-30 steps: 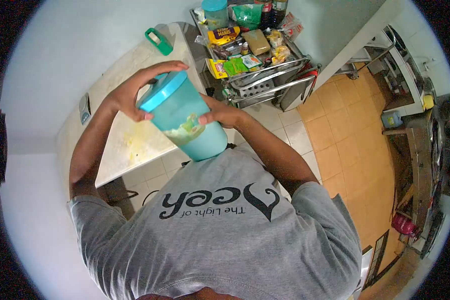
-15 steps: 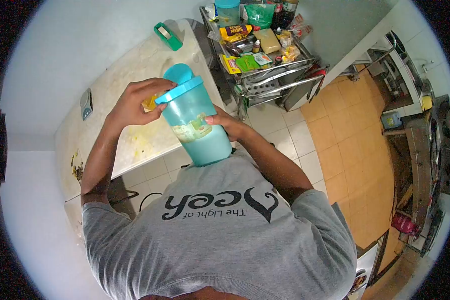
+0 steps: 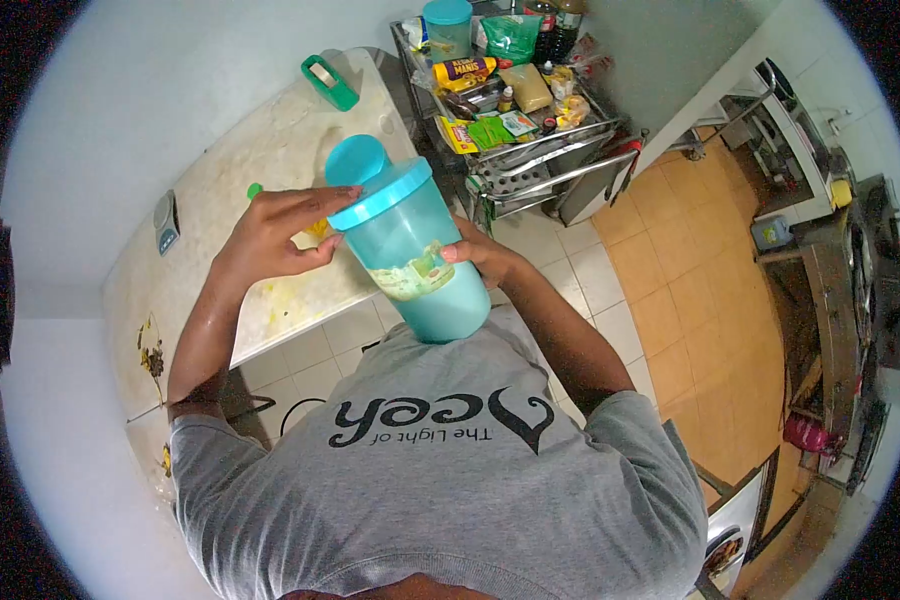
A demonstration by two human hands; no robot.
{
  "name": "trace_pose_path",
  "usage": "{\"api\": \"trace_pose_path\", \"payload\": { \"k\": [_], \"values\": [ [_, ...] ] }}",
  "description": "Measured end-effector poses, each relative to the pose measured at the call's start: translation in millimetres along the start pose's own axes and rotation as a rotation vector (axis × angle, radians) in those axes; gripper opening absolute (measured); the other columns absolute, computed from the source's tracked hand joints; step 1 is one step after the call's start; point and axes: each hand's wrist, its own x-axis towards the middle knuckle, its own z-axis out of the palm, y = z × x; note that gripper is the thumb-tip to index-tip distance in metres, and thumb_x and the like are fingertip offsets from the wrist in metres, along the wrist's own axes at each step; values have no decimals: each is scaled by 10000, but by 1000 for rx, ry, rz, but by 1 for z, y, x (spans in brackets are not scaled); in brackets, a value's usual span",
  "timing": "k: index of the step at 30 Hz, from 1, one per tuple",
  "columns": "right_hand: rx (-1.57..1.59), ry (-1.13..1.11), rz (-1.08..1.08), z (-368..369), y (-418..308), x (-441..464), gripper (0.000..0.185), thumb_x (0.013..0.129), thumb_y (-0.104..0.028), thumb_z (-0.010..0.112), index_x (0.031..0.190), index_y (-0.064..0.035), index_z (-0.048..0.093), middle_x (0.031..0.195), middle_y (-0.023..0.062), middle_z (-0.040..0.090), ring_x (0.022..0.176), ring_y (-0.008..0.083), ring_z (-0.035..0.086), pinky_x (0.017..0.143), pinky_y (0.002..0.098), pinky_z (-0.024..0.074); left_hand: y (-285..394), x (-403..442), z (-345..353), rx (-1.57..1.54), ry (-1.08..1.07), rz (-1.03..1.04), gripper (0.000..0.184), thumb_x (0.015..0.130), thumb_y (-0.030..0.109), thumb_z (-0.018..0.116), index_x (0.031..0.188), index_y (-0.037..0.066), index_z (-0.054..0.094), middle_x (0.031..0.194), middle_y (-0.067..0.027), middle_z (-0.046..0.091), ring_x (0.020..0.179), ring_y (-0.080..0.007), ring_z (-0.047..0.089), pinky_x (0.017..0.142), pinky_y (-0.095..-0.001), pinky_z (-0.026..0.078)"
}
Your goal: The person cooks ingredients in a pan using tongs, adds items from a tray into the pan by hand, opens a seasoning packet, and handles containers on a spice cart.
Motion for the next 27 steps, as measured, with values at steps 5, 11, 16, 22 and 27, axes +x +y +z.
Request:
{"api": "trace_pose_path", "payload": {
  "k": [5, 11, 16, 22, 27],
  "values": [
    [-69, 10, -42, -6, 0, -9, 1023, 547, -373, 749, 1361, -39, 227, 1253, 145, 447, 1140, 258, 465, 958, 387, 386, 0, -8, 8, 86, -26, 25, 448, 632, 58, 688, 1074, 57, 610, 1053, -56, 633, 795, -187, 656, 671, -283, 553],
    [-145, -11, -57, -12, -15, -37, 1062, 549, -378, 759, 1377, -30, 191, 1300, 161, 394, 1202, 266, 393, 1000, 396, 324, 20, 8, 15, 107, -10, 165, 417, 642, 65, 685, 1054, 51, 627, 1059, -67, 631, 790, -189, 655, 651, -279, 555],
    [-169, 27, -76, -31, -3, -65, 1072, 557, -403, 767, 1377, -23, 190, 1323, 169, 372, 1226, 263, 369, 1004, 402, 320, 21, 24, 37, 74, 77, 310, 411, 642, 87, 694, 1044, 45, 619, 1004, -50, 642, 732, -160, 651, 564, -236, 544],
    [-48, -63, -44, -26, -18, -92, 1120, 537, -436, 783, 1377, 0, 184, 1345, 171, 357, 1221, 270, 384, 1015, 395, 307, 39, 70, 35, -261, -159, 306, 654, 593, 183, 771, 1196, 93, 535, 1292, -155, 459, 1180, -351, 453, 933, -441, 423],
    [-65, -416, -34, -42, -6, -86, 1208, 441, -458, 826, 1362, 28, 215, 1339, 210, 361, 1224, 309, 381, 1019, 405, 296, 56, 90, 52, -552, -279, 429, 944, 466, 230, 818, 1311, 176, 400, 1405, -197, 254, 1272, -458, 255, 1008, -525, 308]
  ]
}}
